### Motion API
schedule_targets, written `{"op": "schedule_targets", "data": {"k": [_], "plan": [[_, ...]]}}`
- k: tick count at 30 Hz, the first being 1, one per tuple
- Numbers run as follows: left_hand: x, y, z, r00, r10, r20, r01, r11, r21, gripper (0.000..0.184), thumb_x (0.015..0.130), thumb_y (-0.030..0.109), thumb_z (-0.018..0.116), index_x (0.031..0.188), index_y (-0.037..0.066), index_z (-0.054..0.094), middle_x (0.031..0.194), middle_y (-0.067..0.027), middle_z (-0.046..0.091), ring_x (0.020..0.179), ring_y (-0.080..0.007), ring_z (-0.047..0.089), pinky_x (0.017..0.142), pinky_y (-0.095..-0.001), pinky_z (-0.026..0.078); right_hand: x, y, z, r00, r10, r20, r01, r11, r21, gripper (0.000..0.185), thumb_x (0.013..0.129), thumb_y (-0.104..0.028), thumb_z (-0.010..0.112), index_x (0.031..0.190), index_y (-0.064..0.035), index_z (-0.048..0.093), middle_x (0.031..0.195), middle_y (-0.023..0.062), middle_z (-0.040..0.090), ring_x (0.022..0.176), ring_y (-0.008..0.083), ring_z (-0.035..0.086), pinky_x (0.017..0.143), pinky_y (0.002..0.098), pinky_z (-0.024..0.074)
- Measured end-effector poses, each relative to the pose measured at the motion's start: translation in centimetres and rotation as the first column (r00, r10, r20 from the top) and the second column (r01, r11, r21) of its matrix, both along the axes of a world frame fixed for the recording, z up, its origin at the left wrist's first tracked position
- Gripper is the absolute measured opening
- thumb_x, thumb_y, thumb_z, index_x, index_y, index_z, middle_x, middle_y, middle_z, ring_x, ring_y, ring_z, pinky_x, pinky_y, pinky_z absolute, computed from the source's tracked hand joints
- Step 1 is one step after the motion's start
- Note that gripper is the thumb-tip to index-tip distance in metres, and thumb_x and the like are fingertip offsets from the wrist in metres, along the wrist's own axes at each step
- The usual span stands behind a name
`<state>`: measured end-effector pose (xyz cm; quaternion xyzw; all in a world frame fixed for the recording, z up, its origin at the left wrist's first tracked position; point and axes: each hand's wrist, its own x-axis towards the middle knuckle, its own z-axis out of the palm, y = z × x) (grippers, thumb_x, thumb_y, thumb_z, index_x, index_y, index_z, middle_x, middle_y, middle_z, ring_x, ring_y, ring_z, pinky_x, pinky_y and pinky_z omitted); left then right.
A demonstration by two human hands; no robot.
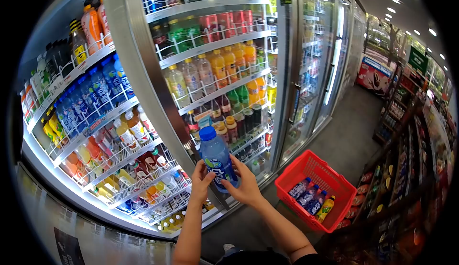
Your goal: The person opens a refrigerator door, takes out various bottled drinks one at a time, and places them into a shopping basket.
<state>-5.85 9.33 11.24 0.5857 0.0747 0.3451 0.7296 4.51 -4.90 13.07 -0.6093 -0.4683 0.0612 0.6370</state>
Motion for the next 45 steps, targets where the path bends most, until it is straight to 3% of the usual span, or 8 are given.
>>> {"op": "schedule_targets", "data": {"k": [11,18,26,27,29,36,41,45], "plan": [[11.9,-17.3,-7.3,0.948,-0.303,-0.100,0.295,0.951,-0.088,0.068,0.090,0.016,0.069,0.145,0.000,0.032,0.132,-0.0141,0.051,0.121,-0.0205,0.050,0.100,-0.0337,0.043,7.4,-19.5,-5.9,0.939,-0.302,-0.162,0.270,0.943,-0.195,0.074,0.082,-0.012,0.073,0.145,-0.0023,0.037,0.128,0.0208,0.057,0.120,0.0272,0.056,0.100,0.0399,0.0459],[15.3,-26.2,-10.4,0.937,-0.279,-0.209,0.269,0.960,-0.077,0.057,0.096,0.016,0.061,0.144,-0.001,0.036,0.139,-0.0192,0.048,0.128,-0.0229,0.049,0.105,-0.0329,0.040,10.5,-26.5,-12.5,0.871,-0.388,-0.301,0.352,0.921,-0.169,0.077,0.079,-0.012,0.076,0.144,-0.0013,0.035,0.128,0.0223,0.056,0.119,0.0279,0.056,0.101,0.0391,0.0449],[17.3,-27.6,-12.6,0.860,-0.412,-0.302,0.398,0.911,-0.108,0.051,0.097,0.017,0.059,0.143,0.000,0.043,0.134,-0.0117,0.053,0.122,-0.0181,0.051,0.102,-0.0304,0.041,11.5,-28.7,-14.4,0.774,-0.435,-0.459,0.397,0.900,-0.183,0.075,0.077,-0.007,0.077,0.140,-0.0001,0.037,0.124,0.0184,0.058,0.115,0.0249,0.057,0.102,0.0394,0.0433],[17.8,-27.7,-12.5,0.865,-0.399,-0.305,0.387,0.917,-0.100,0.051,0.097,0.015,0.059,0.142,-0.001,0.042,0.134,-0.0140,0.053,0.120,-0.0178,0.052,0.101,-0.0300,0.042,12.0,-28.3,-15.0,0.786,-0.483,-0.387,0.462,0.874,-0.151,0.075,0.076,-0.011,0.077,0.139,0.0000,0.038,0.114,0.0163,0.060,0.103,0.0208,0.062,0.090,0.0331,0.0505],[18.7,-27.4,-12.9,0.853,-0.401,-0.333,0.391,0.915,-0.101,0.050,0.098,0.014,0.058,0.142,-0.003,0.041,0.135,-0.0163,0.053,0.118,-0.0175,0.054,0.099,-0.0295,0.043,12.6,-28.4,-14.8,0.758,-0.470,-0.453,0.458,0.877,-0.144,0.074,0.076,-0.011,0.077,0.139,-0.0005,0.038,0.114,0.0161,0.060,0.103,0.0212,0.062,0.090,0.0334,0.0505],[22.8,-26.0,-16.7,0.785,-0.420,-0.457,0.399,0.905,-0.146,0.042,0.097,0.010,0.057,0.134,-0.008,0.049,0.131,-0.0176,0.057,0.116,-0.0205,0.058,0.099,-0.0306,0.045,15.8,-27.7,-17.5,0.678,-0.600,-0.425,0.466,0.798,-0.383,0.074,0.076,-0.013,0.078,0.139,-0.0004,0.040,0.120,0.0215,0.060,0.108,0.0250,0.061,0.094,0.0366,0.0499],[27.1,-22.0,-21.9,0.628,-0.413,-0.659,0.512,0.857,-0.049,0.035,0.095,0.019,0.058,0.116,-0.009,0.061,0.103,-0.0152,0.069,0.094,-0.0182,0.065,0.081,-0.0312,0.051,19.3,-24.7,-21.8,0.699,-0.689,-0.190,0.490,0.656,-0.574,0.078,0.069,-0.028,0.081,0.135,-0.0036,0.048,0.111,0.0175,0.065,0.101,0.0235,0.065,0.088,0.0359,0.0523],[30.2,-19.8,-21.8,0.415,-0.384,-0.825,0.567,0.818,-0.095,0.042,0.092,0.035,0.060,0.102,-0.005,0.069,0.088,-0.0133,0.070,0.083,-0.0204,0.066,0.072,-0.0358,0.051,20.9,-21.9,-23.6,0.681,-0.695,-0.229,0.405,0.618,-0.674,0.079,0.069,-0.034,0.080,0.134,-0.0034,0.048,0.114,0.0192,0.065,0.103,0.0290,0.065,0.091,0.0375,0.0509]]}}
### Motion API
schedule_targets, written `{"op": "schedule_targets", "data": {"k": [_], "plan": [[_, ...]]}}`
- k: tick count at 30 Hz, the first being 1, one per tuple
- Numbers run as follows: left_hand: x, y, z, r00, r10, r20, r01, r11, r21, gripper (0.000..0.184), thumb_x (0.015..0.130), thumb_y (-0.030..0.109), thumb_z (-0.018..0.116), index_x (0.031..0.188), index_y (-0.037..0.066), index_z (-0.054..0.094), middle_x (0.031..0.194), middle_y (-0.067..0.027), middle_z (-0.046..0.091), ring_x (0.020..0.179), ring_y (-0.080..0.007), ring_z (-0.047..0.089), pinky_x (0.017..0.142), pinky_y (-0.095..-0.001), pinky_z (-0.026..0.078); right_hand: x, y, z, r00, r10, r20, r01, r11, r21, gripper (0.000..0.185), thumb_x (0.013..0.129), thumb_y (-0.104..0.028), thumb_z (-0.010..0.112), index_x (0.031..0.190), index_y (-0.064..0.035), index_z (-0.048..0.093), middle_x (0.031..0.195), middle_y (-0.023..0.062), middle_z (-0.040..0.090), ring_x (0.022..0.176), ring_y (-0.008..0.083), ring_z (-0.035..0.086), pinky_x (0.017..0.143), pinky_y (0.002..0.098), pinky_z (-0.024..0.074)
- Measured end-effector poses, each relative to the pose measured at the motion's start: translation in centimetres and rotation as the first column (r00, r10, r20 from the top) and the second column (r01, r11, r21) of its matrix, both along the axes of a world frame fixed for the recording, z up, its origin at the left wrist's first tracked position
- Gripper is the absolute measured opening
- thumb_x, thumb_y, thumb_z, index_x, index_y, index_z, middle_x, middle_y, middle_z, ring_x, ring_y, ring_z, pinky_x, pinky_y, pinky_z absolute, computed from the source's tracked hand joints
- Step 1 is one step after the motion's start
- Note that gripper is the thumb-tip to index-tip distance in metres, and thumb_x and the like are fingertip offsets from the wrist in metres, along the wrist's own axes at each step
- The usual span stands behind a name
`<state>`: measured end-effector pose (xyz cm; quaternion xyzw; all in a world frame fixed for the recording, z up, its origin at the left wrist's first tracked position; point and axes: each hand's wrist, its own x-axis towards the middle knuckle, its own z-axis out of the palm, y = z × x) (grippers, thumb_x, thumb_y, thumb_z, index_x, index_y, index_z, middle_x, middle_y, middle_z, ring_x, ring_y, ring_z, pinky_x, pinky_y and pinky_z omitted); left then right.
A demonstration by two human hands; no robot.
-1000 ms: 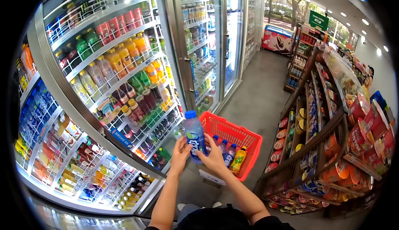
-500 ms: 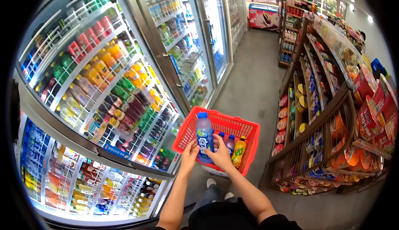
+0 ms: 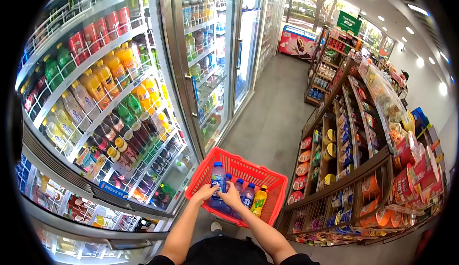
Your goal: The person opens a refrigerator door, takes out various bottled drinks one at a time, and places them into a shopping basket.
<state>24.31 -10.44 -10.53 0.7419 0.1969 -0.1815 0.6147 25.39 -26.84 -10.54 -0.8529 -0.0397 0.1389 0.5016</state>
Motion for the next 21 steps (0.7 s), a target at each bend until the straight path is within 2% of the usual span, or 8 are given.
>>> {"op": "schedule_targets", "data": {"k": [2,4,7,8,10,11,15,21], "plan": [[0.9,1.3,-3.1,0.998,-0.058,0.015,0.058,0.998,0.022,0.041,0.093,0.040,0.061,0.097,-0.001,0.067,0.069,-0.0029,0.061,0.054,-0.0096,0.050,0.047,-0.0268,0.036,0.7,1.5,-1.9,0.997,-0.038,-0.068,0.035,0.998,-0.047,0.080,0.069,-0.036,0.080,0.133,-0.0012,0.048,0.113,0.0206,0.065,0.104,0.0298,0.064,0.091,0.0377,0.0505],[0.9,2.3,-4.8,0.996,-0.086,-0.037,0.085,0.996,-0.019,0.043,0.093,0.039,0.060,0.100,-0.003,0.067,0.077,-0.0065,0.065,0.062,-0.0140,0.058,0.054,-0.0300,0.043,0.8,2.6,-1.7,0.986,-0.053,-0.156,0.046,0.998,-0.050,0.080,0.069,-0.037,0.080,0.133,-0.0003,0.048,0.114,0.0213,0.064,0.105,0.0300,0.064,0.091,0.0376,0.0502],[2.8,3.4,-9.0,0.982,-0.168,-0.084,0.179,0.972,0.150,0.048,0.092,0.037,0.057,0.108,-0.008,0.066,0.103,-0.0259,0.068,0.098,-0.0340,0.067,0.084,-0.0426,0.050,1.4,4.1,-2.3,0.972,-0.085,-0.217,0.061,0.991,-0.116,0.082,0.069,-0.041,0.081,0.132,0.0006,0.048,0.115,0.0229,0.064,0.107,0.0306,0.063,0.092,0.0376,0.0495],[3.3,3.4,-9.7,0.982,-0.169,-0.082,0.180,0.973,0.145,0.048,0.092,0.037,0.057,0.108,-0.008,0.066,0.103,-0.0259,0.068,0.098,-0.0340,0.067,0.084,-0.0426,0.050,1.7,4.4,-3.1,0.973,-0.107,-0.205,0.071,0.981,-0.179,0.083,0.069,-0.043,0.081,0.131,0.0006,0.048,0.115,0.0237,0.063,0.108,0.0309,0.063,0.092,0.0377,0.0492],[3.9,2.9,-9.0,0.967,-0.231,-0.108,0.255,0.875,0.412,0.043,0.093,0.032,0.059,0.110,-0.007,0.065,0.103,-0.0233,0.069,0.097,-0.0319,0.066,0.082,-0.0429,0.050,2.1,4.9,-5.7,0.974,-0.096,-0.203,0.072,0.990,-0.124,0.086,0.070,-0.049,0.080,0.132,-0.0003,0.045,0.116,0.0249,0.063,0.109,0.0331,0.062,0.092,0.0386,0.0489],[4.1,2.8,-8.6,0.964,-0.248,-0.101,0.267,0.868,0.420,0.042,0.093,0.030,0.058,0.109,-0.008,0.065,0.108,-0.0288,0.066,0.104,-0.0378,0.064,0.086,-0.0459,0.049,2.2,5.4,-6.2,0.969,-0.118,-0.216,0.084,0.984,-0.159,0.087,0.070,-0.050,0.079,0.133,-0.0009,0.043,0.117,0.0253,0.063,0.110,0.0338,0.062,0.093,0.0387,0.0488],[5.0,3.0,-8.3,0.980,-0.151,-0.128,0.188,0.912,0.365,0.041,0.090,0.028,0.056,0.110,-0.007,0.066,0.113,-0.0281,0.064,0.106,-0.0387,0.064,0.089,-0.0462,0.050,2.9,6.6,-6.9,0.967,-0.123,-0.225,0.076,0.976,-0.206,0.085,0.074,-0.050,0.075,0.133,-0.0012,0.038,0.113,0.0280,0.063,0.107,0.0382,0.063,0.091,0.0401,0.0498],[6.1,3.3,-11.5,0.956,-0.271,-0.113,0.291,0.837,0.462,0.040,0.084,0.022,0.060,0.113,-0.005,0.065,0.112,-0.0268,0.066,0.106,-0.0386,0.064,0.089,-0.0462,0.051,3.9,6.9,-6.0,0.978,0.008,-0.207,-0.058,0.970,-0.237,0.078,0.077,-0.042,0.069,0.129,0.0072,0.038,0.108,0.0366,0.061,0.104,0.0455,0.063,0.088,0.0473,0.0507]]}}
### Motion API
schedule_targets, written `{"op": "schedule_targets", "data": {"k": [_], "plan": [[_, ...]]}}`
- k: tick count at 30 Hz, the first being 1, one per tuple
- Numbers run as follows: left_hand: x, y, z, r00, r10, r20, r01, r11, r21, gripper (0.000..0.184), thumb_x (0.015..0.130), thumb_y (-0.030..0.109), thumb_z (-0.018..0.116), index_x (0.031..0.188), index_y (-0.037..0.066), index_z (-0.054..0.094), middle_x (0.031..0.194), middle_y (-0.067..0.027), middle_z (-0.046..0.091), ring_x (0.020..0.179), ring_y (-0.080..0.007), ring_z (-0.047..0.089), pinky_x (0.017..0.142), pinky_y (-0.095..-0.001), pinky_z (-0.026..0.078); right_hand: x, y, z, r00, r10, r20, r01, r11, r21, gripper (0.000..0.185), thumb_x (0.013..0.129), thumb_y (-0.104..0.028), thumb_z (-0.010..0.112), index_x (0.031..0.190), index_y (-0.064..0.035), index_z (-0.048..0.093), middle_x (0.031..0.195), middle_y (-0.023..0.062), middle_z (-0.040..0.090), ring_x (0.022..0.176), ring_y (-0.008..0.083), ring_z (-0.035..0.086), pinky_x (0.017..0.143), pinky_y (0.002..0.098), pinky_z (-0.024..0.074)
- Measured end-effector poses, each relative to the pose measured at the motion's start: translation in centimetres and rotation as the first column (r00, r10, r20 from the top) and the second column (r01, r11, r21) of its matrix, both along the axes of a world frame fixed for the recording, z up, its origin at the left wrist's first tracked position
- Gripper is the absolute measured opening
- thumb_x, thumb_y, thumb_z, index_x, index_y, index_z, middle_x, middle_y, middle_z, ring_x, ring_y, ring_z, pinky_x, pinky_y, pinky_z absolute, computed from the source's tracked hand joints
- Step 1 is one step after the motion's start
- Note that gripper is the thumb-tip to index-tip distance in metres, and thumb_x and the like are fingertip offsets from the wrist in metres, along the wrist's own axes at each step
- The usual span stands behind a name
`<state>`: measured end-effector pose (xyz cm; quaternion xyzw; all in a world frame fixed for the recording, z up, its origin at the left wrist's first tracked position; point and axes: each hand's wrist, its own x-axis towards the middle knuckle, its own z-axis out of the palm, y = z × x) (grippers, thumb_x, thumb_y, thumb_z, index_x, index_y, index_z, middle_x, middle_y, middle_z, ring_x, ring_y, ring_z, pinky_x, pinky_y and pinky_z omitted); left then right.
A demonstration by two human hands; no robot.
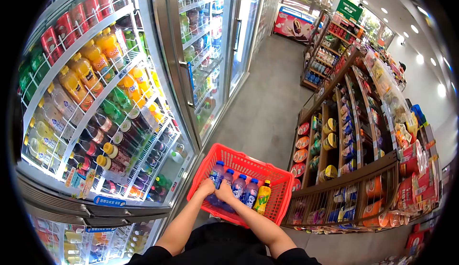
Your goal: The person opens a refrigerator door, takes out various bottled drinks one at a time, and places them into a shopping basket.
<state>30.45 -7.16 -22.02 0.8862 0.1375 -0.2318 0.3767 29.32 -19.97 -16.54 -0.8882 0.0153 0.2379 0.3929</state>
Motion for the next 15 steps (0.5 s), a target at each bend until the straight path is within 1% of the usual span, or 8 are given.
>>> {"op": "schedule_targets", "data": {"k": [3,5,7,9,10,11,13,15], "plan": [[-0.6,-1.1,4.6,0.998,-0.032,-0.061,0.041,0.988,0.150,0.038,0.087,0.019,0.056,0.113,-0.007,0.063,0.108,-0.0290,0.066,0.104,-0.0386,0.066,0.088,-0.0471,0.053,0.4,-0.4,0.4,0.999,0.049,0.018,-0.048,0.998,-0.043,0.075,0.076,-0.040,0.070,0.125,0.0097,0.043,0.105,0.0386,0.061,0.101,0.0460,0.064,0.086,0.0490,0.0513],[-1.0,-2.3,5.8,0.999,0.032,0.041,-0.042,0.962,0.269,0.034,0.090,0.014,0.053,0.112,-0.011,0.061,0.105,-0.0317,0.065,0.105,-0.0356,0.066,0.082,-0.0454,0.056,0.7,-1.1,1.4,0.987,0.092,-0.128,-0.081,0.993,0.086,0.076,0.074,-0.041,0.072,0.124,0.0102,0.046,0.105,0.0383,0.062,0.100,0.0464,0.064,0.085,0.0483,0.0520],[-1.5,-3.4,6.2,0.998,0.014,0.064,-0.035,0.939,0.343,0.032,0.091,0.010,0.052,0.112,-0.014,0.058,0.105,-0.0315,0.064,0.105,-0.0359,0.066,0.076,-0.0426,0.058,0.6,-1.5,-0.7,0.991,0.121,-0.062,-0.117,0.991,0.057,0.076,0.071,-0.039,0.075,0.122,0.0103,0.049,0.108,0.0362,0.062,0.103,0.0446,0.064,0.086,0.0466,0.0519],[-2.5,-3.8,5.4,0.980,-0.079,0.182,-0.022,0.868,0.495,0.034,0.091,0.009,0.052,0.114,-0.016,0.056,0.108,-0.0277,0.062,0.104,-0.0390,0.065,0.072,-0.0426,0.059,0.2,-1.9,-2.2,0.962,0.271,-0.026,-0.269,0.961,0.062,0.082,0.067,-0.037,0.079,0.126,0.0113,0.048,0.111,0.0336,0.063,0.107,0.0427,0.063,0.088,0.0453,0.0515],[-2.6,-3.9,4.4,0.959,0.016,0.282,-0.152,0.870,0.469,0.031,0.088,0.012,0.057,0.109,-0.011,0.056,0.111,-0.0236,0.059,0.093,-0.0378,0.067,0.080,-0.0443,0.057,0.0,-2.1,-2.4,0.970,0.239,-0.042,-0.234,0.967,0.101,0.094,0.063,-0.037,0.082,0.133,0.0123,0.043,0.113,0.0322,0.063,0.110,0.0409,0.062,0.091,0.0442,0.0502],[-2.9,-3.5,3.5,0.958,0.007,0.286,-0.151,0.863,0.482,0.031,0.088,0.012,0.057,0.109,-0.011,0.056,0.111,-0.0236,0.059,0.093,-0.0378,0.067,0.080,-0.0443,0.057,0.0,-2.4,-2.5,0.962,0.270,0.031,-0.271,0.961,0.058,0.094,0.070,-0.030,0.080,0.141,0.0119,0.034,0.109,0.0280,0.066,0.099,0.0346,0.068,0.083,0.0409,0.0541],[-3.6,-2.7,5.1,0.945,-0.151,0.290,-0.032,0.840,0.541,0.031,0.087,0.012,0.059,0.107,-0.012,0.057,0.117,-0.0239,0.056,0.095,-0.0370,0.066,0.080,-0.0440,0.057,-0.5,-3.3,0.4,0.949,0.145,-0.280,-0.031,0.927,0.374,0.086,0.079,-0.020,0.074,0.144,0.0116,0.028,0.102,0.0219,0.069,0.085,0.0249,0.070,0.072,0.0348,0.0566],[-4.6,-2.6,7.6,0.948,-0.152,0.281,0.001,0.882,0.472,0.029,0.087,0.012,0.059,0.106,-0.009,0.061,0.110,-0.0245,0.060,0.093,-0.0394,0.066,0.082,-0.0464,0.055,-0.2,-4.2,-1.3,0.969,0.127,-0.212,-0.037,0.923,0.384,0.074,0.086,-0.013,0.069,0.145,0.0083,0.030,0.093,0.0164,0.068,0.076,0.0183,0.068,0.066,0.0304,0.0571]]}}
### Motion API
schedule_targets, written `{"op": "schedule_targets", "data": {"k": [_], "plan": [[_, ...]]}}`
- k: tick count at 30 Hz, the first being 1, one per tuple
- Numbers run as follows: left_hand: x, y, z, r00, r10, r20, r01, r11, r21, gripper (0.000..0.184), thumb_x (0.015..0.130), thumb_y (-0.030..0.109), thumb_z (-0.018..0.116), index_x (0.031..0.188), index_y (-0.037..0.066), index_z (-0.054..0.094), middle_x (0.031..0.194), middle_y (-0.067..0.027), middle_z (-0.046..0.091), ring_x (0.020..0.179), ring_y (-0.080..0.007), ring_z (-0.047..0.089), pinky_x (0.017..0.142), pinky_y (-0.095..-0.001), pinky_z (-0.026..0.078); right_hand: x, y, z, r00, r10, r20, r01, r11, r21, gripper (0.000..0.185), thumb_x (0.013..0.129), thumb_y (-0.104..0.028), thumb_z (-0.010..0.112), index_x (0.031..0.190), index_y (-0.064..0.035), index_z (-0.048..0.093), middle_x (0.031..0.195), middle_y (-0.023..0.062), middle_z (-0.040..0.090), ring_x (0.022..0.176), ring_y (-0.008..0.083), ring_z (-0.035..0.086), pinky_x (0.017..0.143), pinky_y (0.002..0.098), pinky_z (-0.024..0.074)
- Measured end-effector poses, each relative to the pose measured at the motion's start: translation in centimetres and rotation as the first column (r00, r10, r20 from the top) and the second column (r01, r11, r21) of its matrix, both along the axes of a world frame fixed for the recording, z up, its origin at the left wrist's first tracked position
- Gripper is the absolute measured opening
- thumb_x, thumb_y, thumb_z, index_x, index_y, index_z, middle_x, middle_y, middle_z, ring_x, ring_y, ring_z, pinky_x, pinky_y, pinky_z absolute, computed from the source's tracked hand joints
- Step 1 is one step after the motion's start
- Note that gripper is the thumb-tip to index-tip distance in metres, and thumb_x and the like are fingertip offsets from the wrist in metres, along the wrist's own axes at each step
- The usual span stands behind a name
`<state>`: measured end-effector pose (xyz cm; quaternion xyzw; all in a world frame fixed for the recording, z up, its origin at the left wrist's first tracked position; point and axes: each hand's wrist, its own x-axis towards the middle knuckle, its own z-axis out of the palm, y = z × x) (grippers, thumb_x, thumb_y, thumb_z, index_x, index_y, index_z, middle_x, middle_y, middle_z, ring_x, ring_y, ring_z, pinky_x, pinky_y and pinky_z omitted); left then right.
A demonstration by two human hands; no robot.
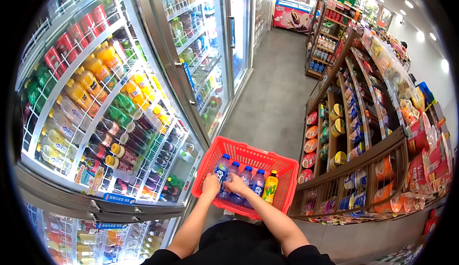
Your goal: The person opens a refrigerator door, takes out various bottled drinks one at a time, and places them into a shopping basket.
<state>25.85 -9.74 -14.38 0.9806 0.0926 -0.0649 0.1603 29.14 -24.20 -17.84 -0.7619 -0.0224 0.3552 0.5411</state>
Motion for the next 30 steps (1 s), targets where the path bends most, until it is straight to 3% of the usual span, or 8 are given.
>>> {"op": "schedule_targets", "data": {"k": [3,6,8,10,12,13,20,30], "plan": [[-0.9,-0.5,3.2,0.990,0.108,0.086,-0.085,0.967,-0.239,0.025,0.088,0.007,0.052,0.108,-0.004,0.065,0.101,-0.0275,0.062,0.093,-0.0445,0.064,0.084,-0.0502,0.052,-0.1,-1.6,3.7,0.990,-0.139,-0.014,0.140,0.972,0.191,0.057,0.090,-0.012,0.064,0.140,0.0013,0.040,0.094,0.0115,0.067,0.080,0.0164,0.067,0.066,0.0293,0.0577],[-1.4,-0.5,4.8,0.906,0.201,0.374,0.002,0.879,-0.478,0.027,0.095,0.016,0.049,0.111,0.003,0.066,0.104,-0.0229,0.066,0.097,-0.0397,0.064,0.085,-0.0495,0.050,-0.3,-3.0,5.0,0.974,-0.226,0.002,0.208,0.901,0.381,0.046,0.094,-0.010,0.058,0.136,-0.0005,0.044,0.103,0.0115,0.065,0.090,0.0171,0.065,0.076,0.0315,0.0572],[-2.5,-1.2,8.8,0.857,0.280,0.432,0.016,0.825,-0.565,0.027,0.096,0.019,0.049,0.112,0.003,0.066,0.104,-0.0219,0.067,0.097,-0.0388,0.064,0.086,-0.0464,0.050,-1.1,-3.8,8.2,0.968,-0.250,0.033,0.205,0.856,0.474,0.038,0.098,-0.013,0.055,0.133,-0.0013,0.048,0.107,0.0109,0.065,0.094,0.0174,0.065,0.079,0.0330,0.0564],[-3.7,-1.7,9.1,0.819,0.375,0.434,-0.003,0.760,-0.650,0.026,0.098,0.018,0.049,0.111,0.002,0.066,0.102,-0.0191,0.069,0.094,-0.0325,0.067,0.084,-0.0397,0.052,-2.2,-4.5,10.3,0.958,-0.281,0.047,0.212,0.812,0.544,0.035,0.098,-0.016,0.054,0.129,0.0003,0.052,0.106,0.0118,0.066,0.090,0.0157,0.065,0.077,0.0287,0.0545],[-5.4,-2.9,10.8,0.750,0.541,0.380,0.024,0.553,-0.833,0.026,0.100,0.019,0.049,0.112,0.002,0.066,0.100,-0.0144,0.070,0.090,-0.0219,0.068,0.081,-0.0327,0.052,-3.5,-5.2,11.9,0.965,-0.254,0.066,0.173,0.807,0.565,0.034,0.099,-0.017,0.053,0.129,-0.0012,0.052,0.107,0.0108,0.066,0.092,0.0159,0.065,0.079,0.0298,0.0542],[-6.5,-3.6,11.7,0.721,0.578,0.381,0.043,0.511,-0.858,0.027,0.102,0.020,0.049,0.113,0.002,0.065,0.097,-0.0101,0.071,0.087,-0.0142,0.067,0.078,-0.0279,0.051,-4.2,-5.4,12.6,0.966,-0.248,0.077,0.158,0.795,0.585,0.033,0.100,-0.018,0.052,0.129,-0.0026,0.053,0.107,0.0099,0.065,0.093,0.0160,0.064,0.082,0.0309,0.0539],[-15.4,-6.3,12.3,0.610,0.725,0.321,0.056,0.364,-0.930,0.031,0.103,0.022,0.046,0.118,0.000,0.061,0.098,-0.0068,0.066,0.086,-0.0121,0.061,0.079,-0.0264,0.049,-10.1,-5.0,15.4,0.982,-0.079,0.169,-0.056,0.742,0.668,0.032,0.101,-0.020,0.050,0.127,-0.0018,0.055,0.107,0.0108,0.066,0.095,0.0167,0.064,0.083,0.0309,0.0528],[-27.3,0.1,15.8,0.251,0.895,0.368,0.039,0.370,-0.928,0.030,0.104,0.024,0.044,0.118,0.003,0.061,0.098,-0.0051,0.065,0.083,-0.0112,0.061,0.077,-0.0253,0.048,-16.5,0.5,19.1,0.951,0.147,0.272,-0.306,0.581,0.754,0.035,0.102,-0.020,0.049,0.130,-0.0001,0.053,0.107,0.0121,0.065,0.095,0.0167,0.063,0.082,0.0289,0.0519]]}}
